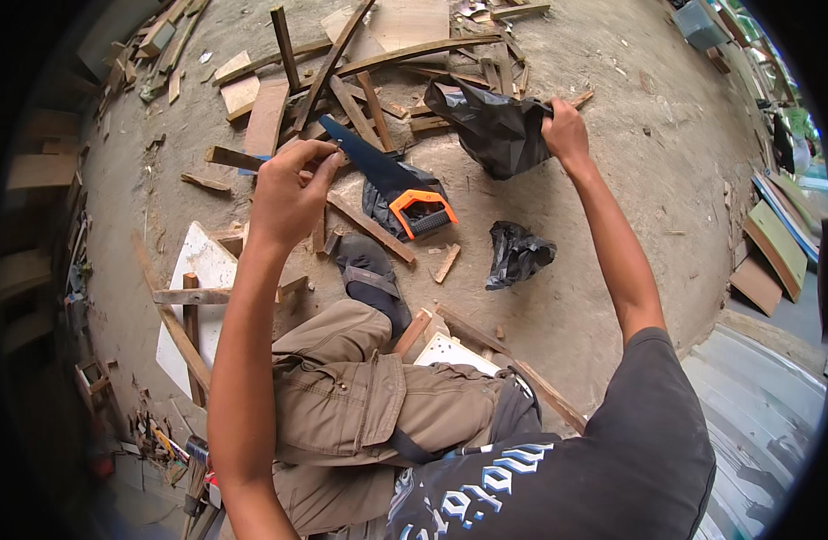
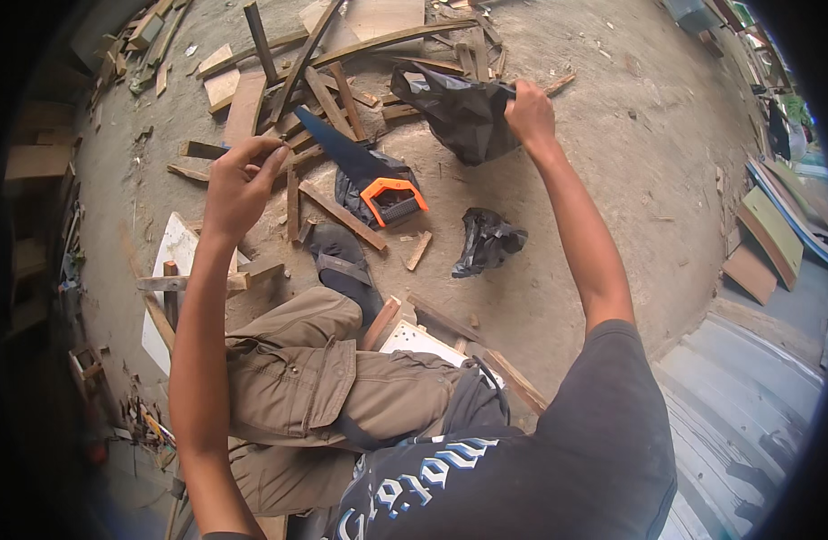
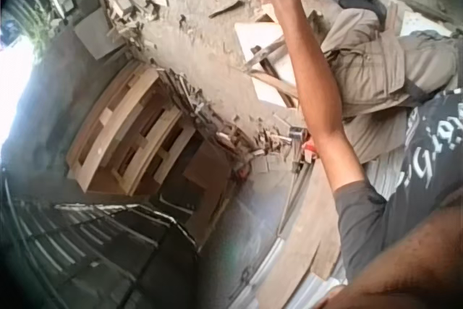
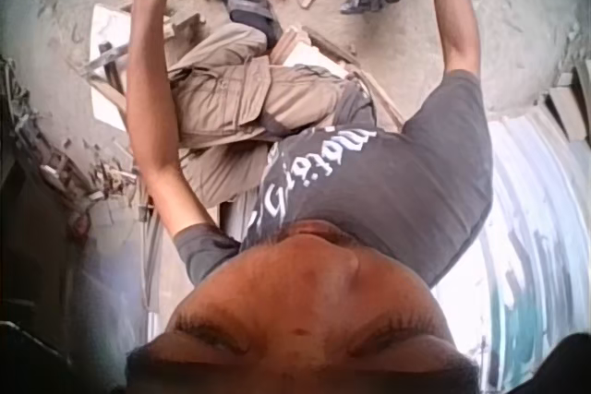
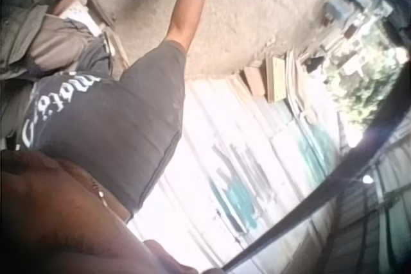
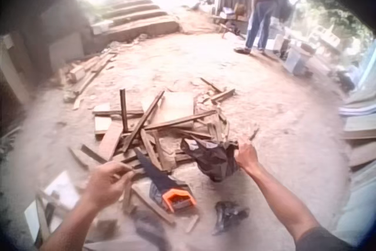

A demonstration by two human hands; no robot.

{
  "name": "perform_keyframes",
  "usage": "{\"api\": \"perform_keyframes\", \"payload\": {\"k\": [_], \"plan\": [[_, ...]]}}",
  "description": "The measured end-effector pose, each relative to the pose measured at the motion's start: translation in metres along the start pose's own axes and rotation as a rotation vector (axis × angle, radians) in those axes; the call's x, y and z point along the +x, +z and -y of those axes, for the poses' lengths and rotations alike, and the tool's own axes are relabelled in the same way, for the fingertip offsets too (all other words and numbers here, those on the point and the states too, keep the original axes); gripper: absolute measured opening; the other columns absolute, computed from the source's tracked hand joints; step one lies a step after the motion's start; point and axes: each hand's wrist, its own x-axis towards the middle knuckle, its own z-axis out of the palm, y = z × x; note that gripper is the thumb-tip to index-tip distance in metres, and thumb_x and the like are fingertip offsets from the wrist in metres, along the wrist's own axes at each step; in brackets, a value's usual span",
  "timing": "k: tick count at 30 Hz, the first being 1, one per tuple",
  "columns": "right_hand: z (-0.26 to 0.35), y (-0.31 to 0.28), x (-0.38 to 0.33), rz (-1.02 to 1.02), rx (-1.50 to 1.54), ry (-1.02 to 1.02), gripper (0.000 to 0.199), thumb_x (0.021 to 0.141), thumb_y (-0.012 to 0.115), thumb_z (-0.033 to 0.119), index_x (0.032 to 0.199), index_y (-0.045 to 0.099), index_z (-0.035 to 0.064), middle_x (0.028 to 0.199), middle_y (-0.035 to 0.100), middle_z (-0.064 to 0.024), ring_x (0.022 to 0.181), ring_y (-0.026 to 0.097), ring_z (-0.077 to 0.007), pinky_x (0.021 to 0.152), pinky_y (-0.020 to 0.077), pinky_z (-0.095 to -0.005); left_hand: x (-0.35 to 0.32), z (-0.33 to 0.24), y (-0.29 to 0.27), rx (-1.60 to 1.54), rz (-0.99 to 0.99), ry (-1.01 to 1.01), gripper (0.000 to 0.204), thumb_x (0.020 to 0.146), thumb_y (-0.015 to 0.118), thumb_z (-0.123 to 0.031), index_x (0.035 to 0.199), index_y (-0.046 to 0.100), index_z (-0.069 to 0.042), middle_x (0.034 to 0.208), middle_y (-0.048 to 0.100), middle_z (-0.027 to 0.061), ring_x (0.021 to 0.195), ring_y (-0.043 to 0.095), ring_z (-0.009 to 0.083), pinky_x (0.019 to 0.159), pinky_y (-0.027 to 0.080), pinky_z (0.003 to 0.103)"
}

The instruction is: The person cuts a wooden plank with a hand saw, then assembles two wooden pieces into a frame using nails and a hammer. The person hammers nails into the wood to secure the joint.

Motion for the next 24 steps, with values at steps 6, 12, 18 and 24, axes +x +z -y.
{"api": "perform_keyframes", "payload": {"k": [6,12,18,24], "plan": [[0.115,0.044,-0.11,-0.074,0.133,-0.526,0.056,0.076,0.062,0.004,0.13,0.049,0.0,0.123,0.05,-0.0206,0.123,0.048,-0.0336,0.104,0.0368,-0.0491,-0.004,0.012,-0.01,0.038,-0.059,-0.022,0.019,0.092,0.066,-0.01,0.109,0.069,-0.001,0.092,0.073,0.0088,0.074,0.064,0.0125,0.067,0.051,0.028],[0.16,0.121,-0.162,0.264,0.272,-0.34,0.049,0.081,0.062,0.009,0.127,0.052,-0.0012,0.125,0.051,-0.0235,0.119,0.051,-0.0413,0.101,0.0415,-0.0483,-0.009,0.019,-0.062,-0.063,-0.25,-0.046,0.016,0.093,0.067,-0.013,0.102,0.07,-0.001,0.089,0.073,0.0086,0.076,0.067,0.0115,0.069,0.053,0.027],[0.155,0.183,-0.087,0.418,0.362,-0.04,0.042,0.087,0.061,0.015,0.124,0.052,-0.0029,0.114,0.058,-0.0283,0.11,0.057,-0.0449,0.095,0.0469,-0.0486,-0.022,0.057,-0.068,-0.159,-0.289,-0.124,0.018,0.093,0.068,-0.016,0.102,0.071,-0.001,0.088,0.073,0.0076,0.079,0.067,0.0105,0.071,0.053,0.026],[0.199,0.211,0.006,0.433,0.076,-0.343,0.035,0.084,0.061,0.012,0.117,0.057,0.0006,0.121,0.057,-0.0212,0.114,0.057,-0.0386,0.092,0.0495,-0.0458,-0.012,0.044,-0.059,-0.105,-0.194,-0.24,0.021,0.094,0.067,-0.015,0.108,0.07,0.001,0.092,0.072,0.0053,0.079,0.064,0.0078,0.071,0.05,0.023]]}}
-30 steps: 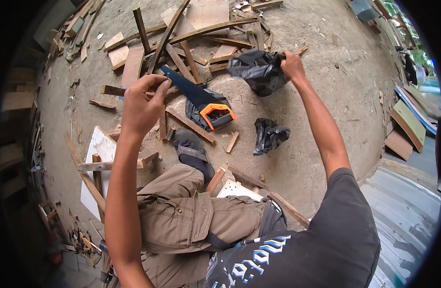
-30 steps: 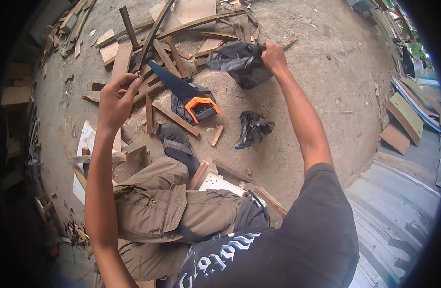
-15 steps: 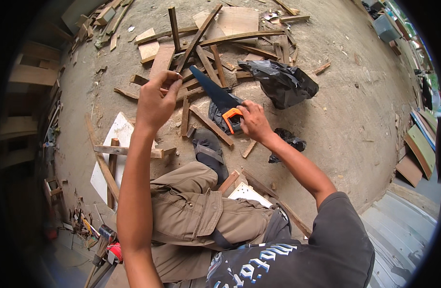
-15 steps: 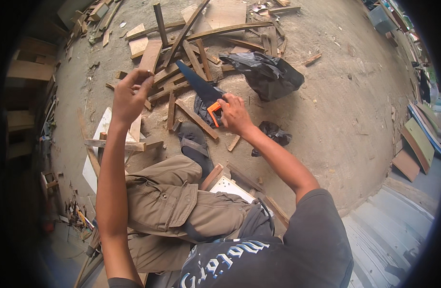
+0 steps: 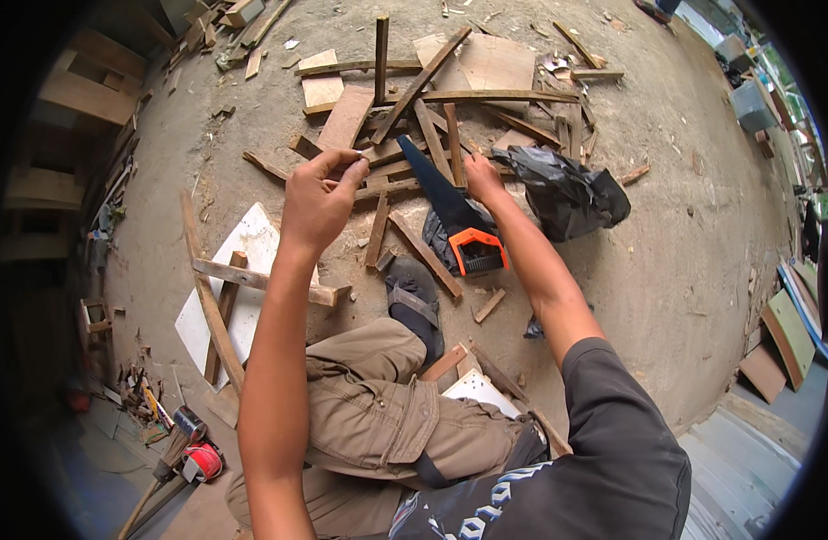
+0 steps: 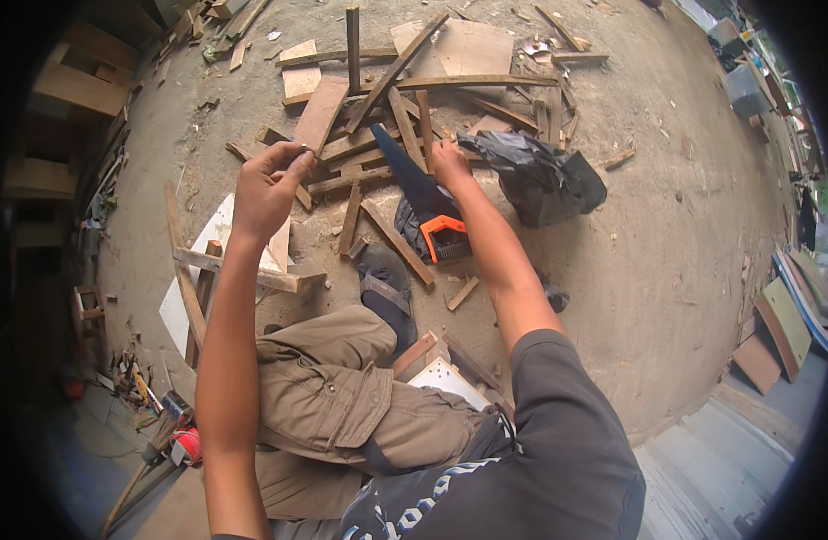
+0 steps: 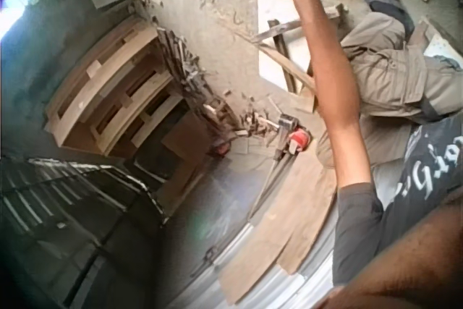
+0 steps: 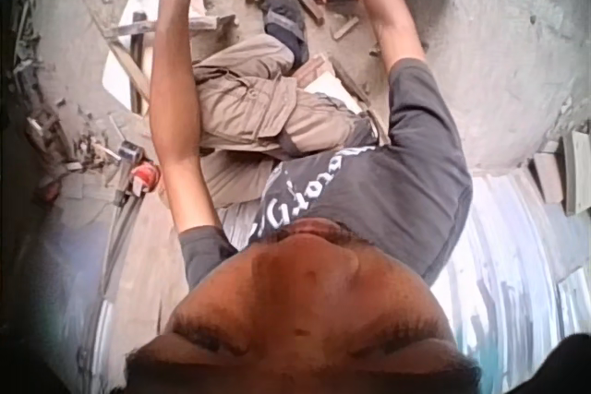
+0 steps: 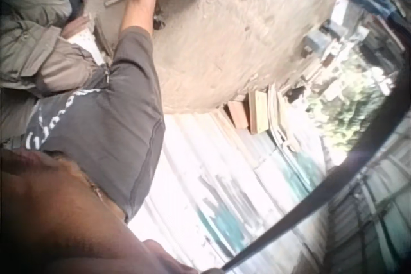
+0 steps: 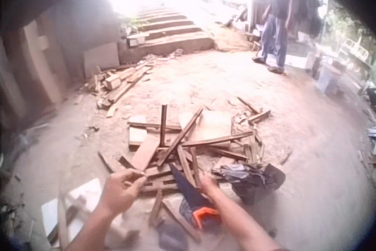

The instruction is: The person cuts a wooden plank with a hand saw, then assembles two wooden pieces into a frame using nails and a hammer. The person hammers nails into the wood to secure the joint.

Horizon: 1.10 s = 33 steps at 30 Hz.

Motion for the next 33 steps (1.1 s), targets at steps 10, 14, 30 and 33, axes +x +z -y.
{"api": "perform_keyframes", "payload": {"k": [10,14,30,33], "plan": [[-0.026,0.034,0.092,0.044,-0.938,-0.601,0.033,0.093,0.051,0.028,0.117,0.068,0.0146,0.136,0.053,-0.0105,0.14,0.036,-0.0323,0.119,0.0147,-0.0596,0.006,0.003,-0.024,0.018,-0.075,0.063,0.016,0.089,0.071,-0.016,0.099,0.073,-0.003,0.092,0.071,0.0068,0.082,0.068,0.0146,0.076,0.053,0.03],[-0.028,0.02,0.09,0.2,-0.949,-0.664,0.028,0.093,0.051,0.027,0.109,0.071,0.015,0.126,0.06,-0.0086,0.129,0.046,-0.0288,0.115,0.0246,-0.0527,0.005,0.001,-0.065,-0.069,-0.235,-0.051,0.021,0.092,0.071,-0.021,0.098,0.072,-0.002,0.09,0.072,0.0057,0.08,0.066,0.0116,0.073,0.052,0.028],[0.114,-0.271,-0.01,0.39,-0.365,-0.245,0.032,0.09,0.064,0.031,0.085,0.067,-0.0001,0.077,0.067,-0.0218,0.07,0.066,-0.0359,0.065,0.0499,-0.0461,-0.086,-0.002,-0.15,-0.265,-0.834,0.199,0.018,0.094,0.062,-0.018,0.095,0.072,-0.003,0.085,0.073,0.008,0.071,0.067,0.0153,0.068,0.055,0.031],[0.135,-0.291,-0.012,0.197,-0.129,-0.425,0.031,0.091,0.065,0.032,0.087,0.065,0.0015,0.07,0.061,-0.018,0.066,0.061,-0.0315,0.061,0.0464,-0.0455,-0.128,0.03,-0.184,-0.261,-0.927,0.114,0.02,0.095,0.06,-0.018,0.096,0.072,-0.001,0.088,0.073,0.0083,0.078,0.066,0.0142,0.074,0.052,0.029]]}}
